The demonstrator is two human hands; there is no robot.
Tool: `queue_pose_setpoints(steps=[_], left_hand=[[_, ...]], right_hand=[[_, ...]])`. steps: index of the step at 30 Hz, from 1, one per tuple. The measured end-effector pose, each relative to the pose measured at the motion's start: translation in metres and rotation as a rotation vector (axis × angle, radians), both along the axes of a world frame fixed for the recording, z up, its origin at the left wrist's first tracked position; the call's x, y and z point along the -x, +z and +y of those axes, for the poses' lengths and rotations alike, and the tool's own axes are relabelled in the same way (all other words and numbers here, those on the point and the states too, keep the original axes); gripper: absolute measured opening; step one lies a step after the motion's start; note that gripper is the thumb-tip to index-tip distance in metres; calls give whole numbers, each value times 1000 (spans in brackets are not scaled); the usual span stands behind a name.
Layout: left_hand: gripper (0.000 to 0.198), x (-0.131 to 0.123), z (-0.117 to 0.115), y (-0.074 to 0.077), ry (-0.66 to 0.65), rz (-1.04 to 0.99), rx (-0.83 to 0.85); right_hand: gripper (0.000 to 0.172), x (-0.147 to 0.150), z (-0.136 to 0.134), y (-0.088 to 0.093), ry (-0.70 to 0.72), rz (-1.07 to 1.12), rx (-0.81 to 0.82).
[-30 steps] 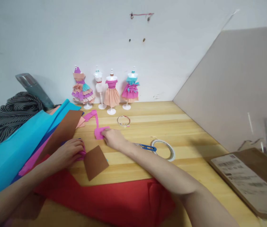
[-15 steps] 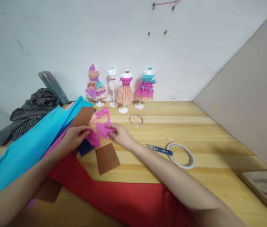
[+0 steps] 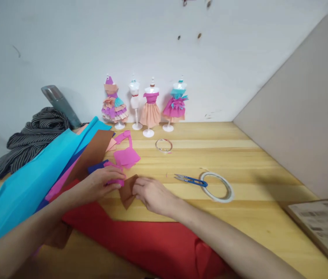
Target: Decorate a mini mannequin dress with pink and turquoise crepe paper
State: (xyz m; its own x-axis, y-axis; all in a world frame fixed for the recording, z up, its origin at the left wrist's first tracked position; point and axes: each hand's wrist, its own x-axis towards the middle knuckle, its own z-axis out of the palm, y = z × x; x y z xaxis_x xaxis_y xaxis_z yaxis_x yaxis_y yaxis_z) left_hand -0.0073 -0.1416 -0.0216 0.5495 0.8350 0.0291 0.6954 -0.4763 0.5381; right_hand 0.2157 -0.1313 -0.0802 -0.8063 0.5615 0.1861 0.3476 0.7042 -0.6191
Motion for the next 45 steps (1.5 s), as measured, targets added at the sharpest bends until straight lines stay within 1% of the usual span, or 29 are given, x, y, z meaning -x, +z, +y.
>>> queue_pose_setpoints(steps=[1, 2, 3, 5, 6, 7, 9, 11, 13, 14, 17, 20, 23, 26, 27, 28, 29, 30, 31, 33, 34, 35, 36, 38, 39, 41, 43, 45], left_hand=[[27, -4, 1, 6, 50, -64, 69], [33, -8, 3, 13, 110, -150, 144], [39, -12, 6, 20, 164, -254, 215], [50, -22, 14, 29, 229, -474, 322], [54, -28, 19, 30, 251, -574, 370], [57, -35, 25, 28, 272, -660, 425], [58, -49, 37, 18, 307, -790, 565], [53, -61, 48, 3, 334, -906, 693], [45, -70, 56, -11, 366, -982, 733], [41, -73, 59, -17, 377, -997, 714], [33, -76, 65, -31, 387, -949, 612], [32, -77, 65, -38, 376, -846, 578], [32, -75, 63, -37, 384, -770, 532], [26, -66, 55, -25, 426, -671, 480], [23, -62, 49, -19, 392, -601, 482], [22, -58, 41, -13, 311, -503, 483], [25, -54, 30, -7, 171, -377, 479], [26, -51, 17, -3, -13, -236, 457], [22, -49, 3, 0, -205, -89, 399], [21, -51, -28, 0, -457, 162, 258], [23, -53, -42, -3, -525, 255, 181], [22, -56, -54, -7, -525, 312, 65], [15, -59, -64, -12, -516, 344, -35], [5, -63, -75, -22, -510, 364, -130], [3, -64, -77, -25, -514, 367, -140], [2, -67, -77, -29, -529, 377, -122], [7, -70, -75, -27, -531, 391, -119], [11, -74, -73, -24, -519, 394, -119]], right_hand=[[9, -2, 2, 2, -84, 97, 101], [6, -6, 5, 5, -164, 223, 240], [9, -9, 8, 9, -229, 373, 412], [22, -16, 14, 15, -295, 662, 739], [26, -19, 17, 16, -302, 767, 856], [30, -21, 20, 17, -310, 838, 930], [32, -26, 25, 15, -335, 879, 983], [32, -30, 30, 12, -357, 879, 998], [31, -35, 33, 10, -373, 882, 1021], [30, -38, 34, 10, -376, 876, 1031], [31, -44, 38, 12, -350, 805, 1029], [39, -47, 41, 14, -346, 702, 1001], [37, -50, 43, 15, -418, 645, 989], [35, -53, 44, 15, -499, 644, 921], [35, -53, 44, 14, -520, 641, 887], [36, -52, 43, 13, -529, 621, 850], [37, -51, 42, 11, -524, 579, 819], [39, -49, 42, 10, -505, 519, 791], [41, -47, 41, 8, -487, 448, 758], [43, -45, 39, 7, -490, 287, 623], [43, -45, 38, 8, -503, 203, 526], [43, -46, 37, 9, -509, 117, 424], [43, -47, 36, 11, -505, 33, 331], [36, -48, 34, 13, -442, -107, 225], [32, -47, 32, 14, -396, -147, 208], [28, -43, 29, 14, -285, -146, 204], [31, -36, 26, 13, -154, -68, 243], [37, -33, 25, 16, -50, 15, 289]])
